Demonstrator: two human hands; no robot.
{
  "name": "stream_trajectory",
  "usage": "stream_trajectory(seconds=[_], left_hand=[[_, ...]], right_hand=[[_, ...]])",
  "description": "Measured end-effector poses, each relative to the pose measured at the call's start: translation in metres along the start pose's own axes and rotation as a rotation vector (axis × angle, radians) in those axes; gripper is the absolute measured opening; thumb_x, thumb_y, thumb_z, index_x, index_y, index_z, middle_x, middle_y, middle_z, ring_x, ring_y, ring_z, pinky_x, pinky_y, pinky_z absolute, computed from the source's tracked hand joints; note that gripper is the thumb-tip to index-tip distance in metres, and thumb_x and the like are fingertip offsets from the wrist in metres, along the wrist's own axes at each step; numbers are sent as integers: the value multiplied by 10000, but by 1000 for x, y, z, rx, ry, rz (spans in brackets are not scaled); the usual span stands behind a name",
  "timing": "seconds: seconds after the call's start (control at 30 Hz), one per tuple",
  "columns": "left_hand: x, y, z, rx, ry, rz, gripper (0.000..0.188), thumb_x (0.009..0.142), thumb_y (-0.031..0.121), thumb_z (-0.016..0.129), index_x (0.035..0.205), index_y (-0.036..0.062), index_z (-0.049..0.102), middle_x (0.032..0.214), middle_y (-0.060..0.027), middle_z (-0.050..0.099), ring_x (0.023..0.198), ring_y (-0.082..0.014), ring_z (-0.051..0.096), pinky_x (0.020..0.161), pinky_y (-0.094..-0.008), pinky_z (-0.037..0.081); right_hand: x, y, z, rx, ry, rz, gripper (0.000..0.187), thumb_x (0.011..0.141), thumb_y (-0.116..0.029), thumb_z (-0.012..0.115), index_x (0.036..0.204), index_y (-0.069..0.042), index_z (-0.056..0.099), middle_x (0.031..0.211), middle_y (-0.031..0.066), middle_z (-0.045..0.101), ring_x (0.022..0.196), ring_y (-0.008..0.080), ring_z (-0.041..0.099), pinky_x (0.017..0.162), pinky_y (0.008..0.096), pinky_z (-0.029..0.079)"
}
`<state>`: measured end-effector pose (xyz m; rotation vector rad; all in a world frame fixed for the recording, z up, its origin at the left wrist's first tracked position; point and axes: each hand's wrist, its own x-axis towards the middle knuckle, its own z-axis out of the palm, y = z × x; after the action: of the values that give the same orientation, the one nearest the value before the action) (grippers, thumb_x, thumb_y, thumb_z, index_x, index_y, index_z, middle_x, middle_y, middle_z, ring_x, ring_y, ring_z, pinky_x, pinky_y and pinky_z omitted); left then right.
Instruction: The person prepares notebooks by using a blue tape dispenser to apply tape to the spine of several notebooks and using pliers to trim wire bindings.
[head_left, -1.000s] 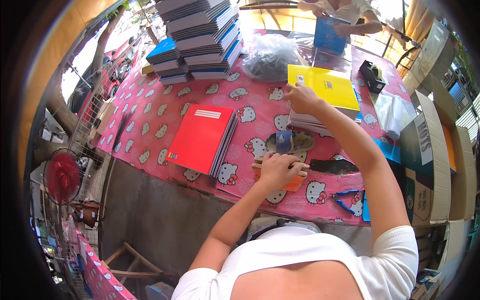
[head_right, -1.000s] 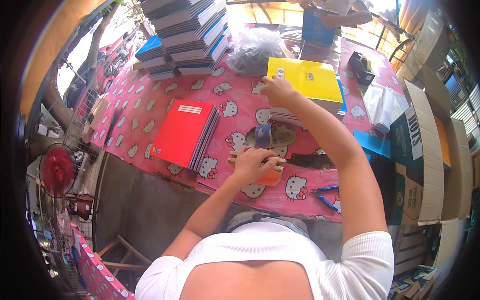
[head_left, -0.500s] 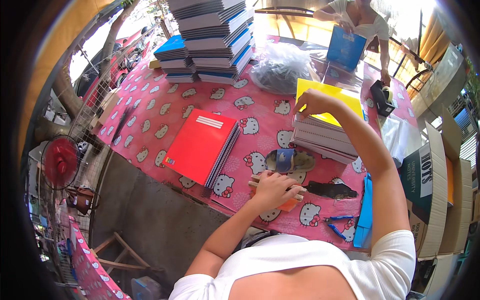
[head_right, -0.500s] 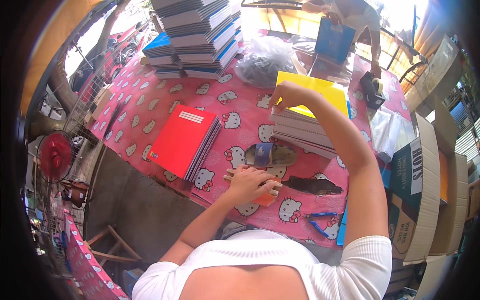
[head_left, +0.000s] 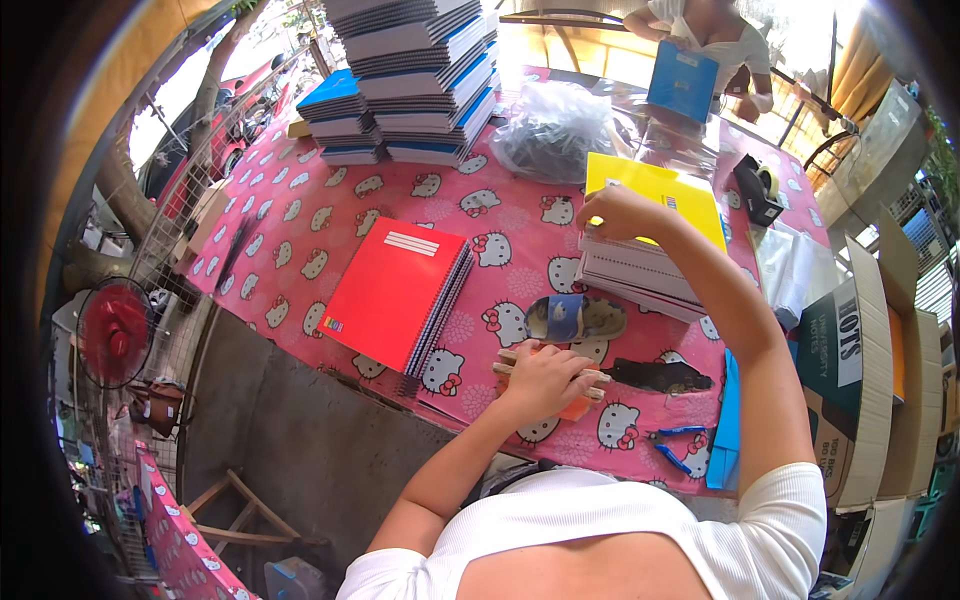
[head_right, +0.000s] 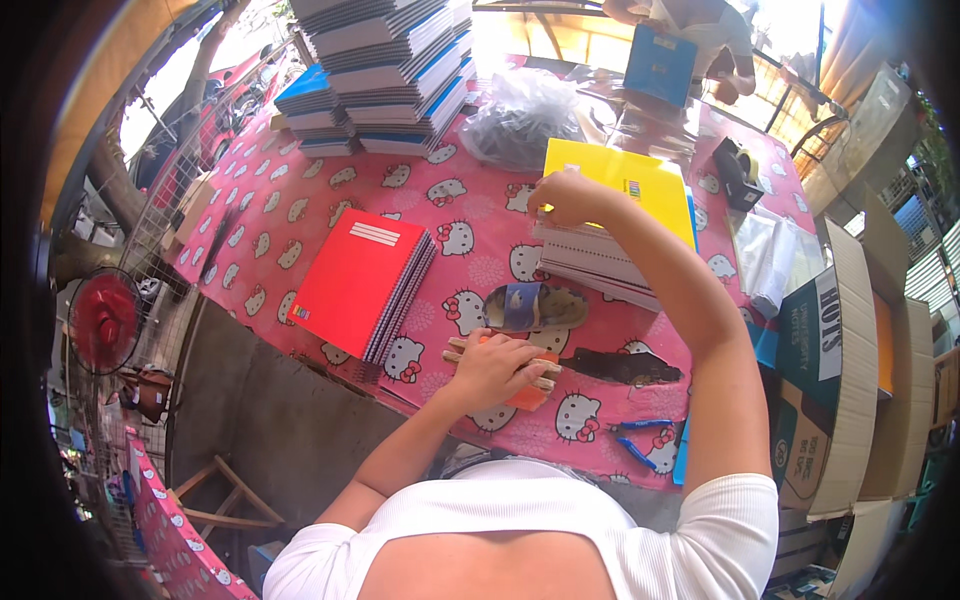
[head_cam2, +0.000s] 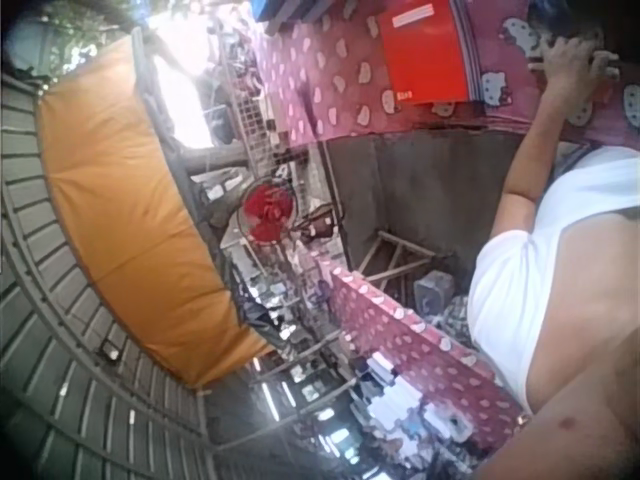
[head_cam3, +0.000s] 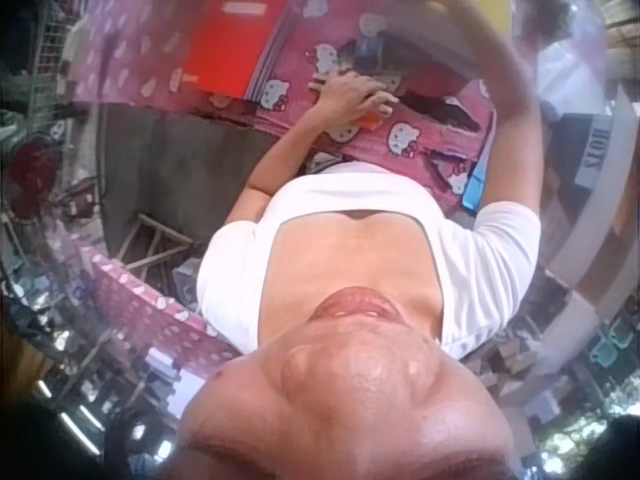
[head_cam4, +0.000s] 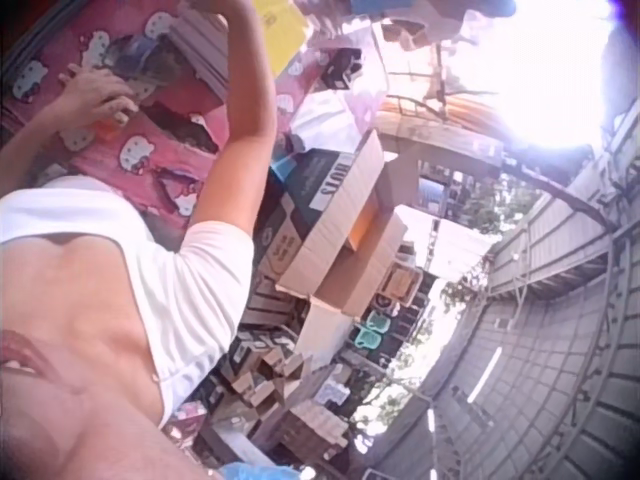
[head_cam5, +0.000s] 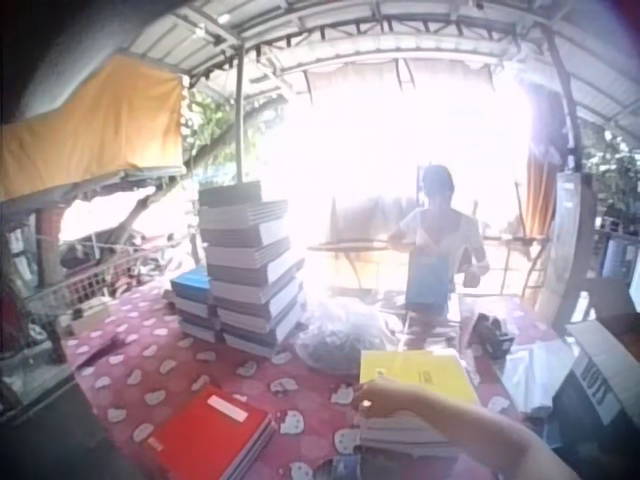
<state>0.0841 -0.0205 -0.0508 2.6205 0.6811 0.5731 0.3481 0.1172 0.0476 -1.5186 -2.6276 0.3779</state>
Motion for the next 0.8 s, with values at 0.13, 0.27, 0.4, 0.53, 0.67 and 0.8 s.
stream_trajectory(seconds=[0.13,0.27,0.4,0.53,0.67,0.8], left_hand=[[-1,0,-5,9,-93,-13,334,939,410,492,1101,164,649,1000,-19,670,955,-203,607,947,-464,323],[0,2,-11,-5,-195,-46,340,960,375,469,1168,156,626,1082,-25,658,1033,-191,588,988,-447,298],[-2,0,-10,-3,-181,-51,359,961,385,462,1177,147,622,1080,-30,657,1051,-192,584,992,-440,295],[4,-2,-12,-119,-228,-107,330,941,339,526,1186,137,618,1078,-49,656,1045,-202,592,986,-449,306],[33,-15,-14,-770,-142,-419,315,907,262,608,1188,121,616,1065,-70,635,973,-173,597,884,-361,414],[88,-43,11,-733,350,-527,335,885,203,646,1183,59,596,1054,-51,565,847,-124,560,705,-252,469]], right_hand=[[4,1,-6,37,2,-25,220,676,-107,729,896,-106,713,846,87,669,836,288,633,754,389,490],[3,1,-10,15,-34,-17,264,676,-143,726,939,-127,726,890,98,694,854,282,648,760,384,500],[4,-5,-16,31,-50,28,325,670,-168,734,993,-137,732,950,96,711,871,267,661,782,378,513],[1,4,-19,116,-39,-4,318,674,-131,736,992,-131,730,946,96,711,871,256,664,781,373,513],[-1,14,-16,104,-10,-51,300,694,-89,717,992,-123,722,899,91,712,817,275,660,738,370,504],[2,-1,-4,-25,32,-14,309,717,-68,665,1003,-165,733,889,76,688,899,262,622,791,395,476]])
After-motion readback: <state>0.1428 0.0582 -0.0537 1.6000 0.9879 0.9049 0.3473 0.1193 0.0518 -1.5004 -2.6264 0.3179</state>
